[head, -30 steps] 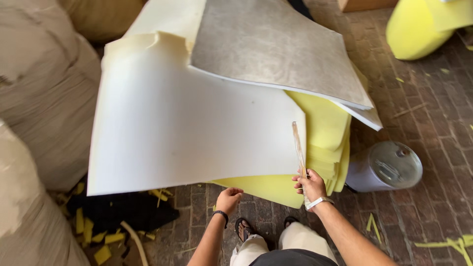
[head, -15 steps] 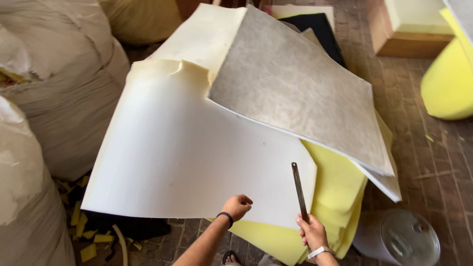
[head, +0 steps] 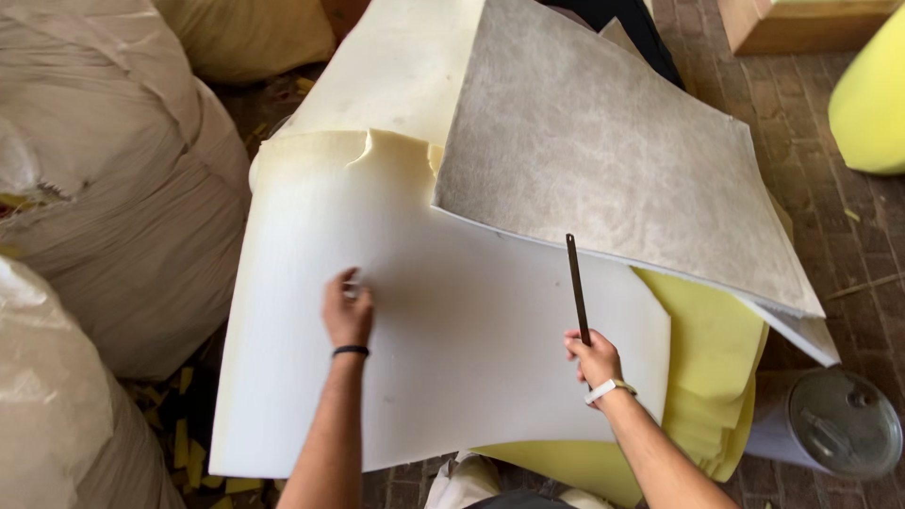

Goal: The person cuts a piece of white foam, applies adhesive with a spray gun, and attaches a gray fabric layer. They repeat this process, smoothing the fabric and trimming excess material. The person handles foam sheets, fabric, and tools on a wooden workbench.

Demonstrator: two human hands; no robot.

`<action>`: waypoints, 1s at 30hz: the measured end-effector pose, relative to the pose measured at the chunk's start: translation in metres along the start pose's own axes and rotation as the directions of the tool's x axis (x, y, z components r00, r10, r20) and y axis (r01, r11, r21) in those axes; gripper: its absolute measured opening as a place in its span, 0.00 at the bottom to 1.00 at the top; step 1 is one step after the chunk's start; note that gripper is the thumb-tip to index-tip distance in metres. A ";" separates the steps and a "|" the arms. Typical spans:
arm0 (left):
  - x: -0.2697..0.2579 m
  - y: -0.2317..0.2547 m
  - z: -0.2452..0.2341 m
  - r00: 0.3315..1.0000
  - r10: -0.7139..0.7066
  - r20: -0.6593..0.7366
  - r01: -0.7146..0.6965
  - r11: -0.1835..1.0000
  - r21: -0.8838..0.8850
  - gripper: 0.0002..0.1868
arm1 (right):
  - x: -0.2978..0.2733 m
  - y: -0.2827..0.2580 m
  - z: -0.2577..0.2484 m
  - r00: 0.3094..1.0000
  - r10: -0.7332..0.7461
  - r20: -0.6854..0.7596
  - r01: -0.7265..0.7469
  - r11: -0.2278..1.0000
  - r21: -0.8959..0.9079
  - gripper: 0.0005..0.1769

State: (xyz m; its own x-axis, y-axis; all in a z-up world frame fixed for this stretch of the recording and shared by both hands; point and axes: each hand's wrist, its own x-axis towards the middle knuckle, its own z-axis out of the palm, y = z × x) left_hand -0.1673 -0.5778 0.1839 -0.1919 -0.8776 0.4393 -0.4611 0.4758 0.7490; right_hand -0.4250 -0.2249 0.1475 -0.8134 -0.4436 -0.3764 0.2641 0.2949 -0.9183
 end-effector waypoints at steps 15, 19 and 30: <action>0.062 -0.019 -0.228 0.843 -0.523 0.122 0.535 0.840 -0.094 0.25 | 0.111 -0.045 0.025 0.978 -0.184 0.094 0.198 0.963 -0.181 0.17; 0.034 0.041 -0.306 0.967 -0.243 -0.077 0.225 0.954 -0.197 0.16 | 0.132 -0.103 0.020 0.959 -0.279 0.044 0.282 0.935 -0.217 0.17; 0.092 -0.021 -0.310 0.935 0.031 -0.353 0.200 0.776 0.598 0.46 | 0.074 -0.088 -0.018 0.970 -0.235 0.058 0.234 0.972 0.024 0.08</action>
State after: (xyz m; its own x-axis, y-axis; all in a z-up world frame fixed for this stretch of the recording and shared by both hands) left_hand 0.0932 -0.6506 0.3622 0.1125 -0.7849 0.6093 -0.9145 0.1581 0.3725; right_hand -0.5175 -0.2678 0.2024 -0.8211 -0.5490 -0.1563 0.0784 0.1626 -0.9836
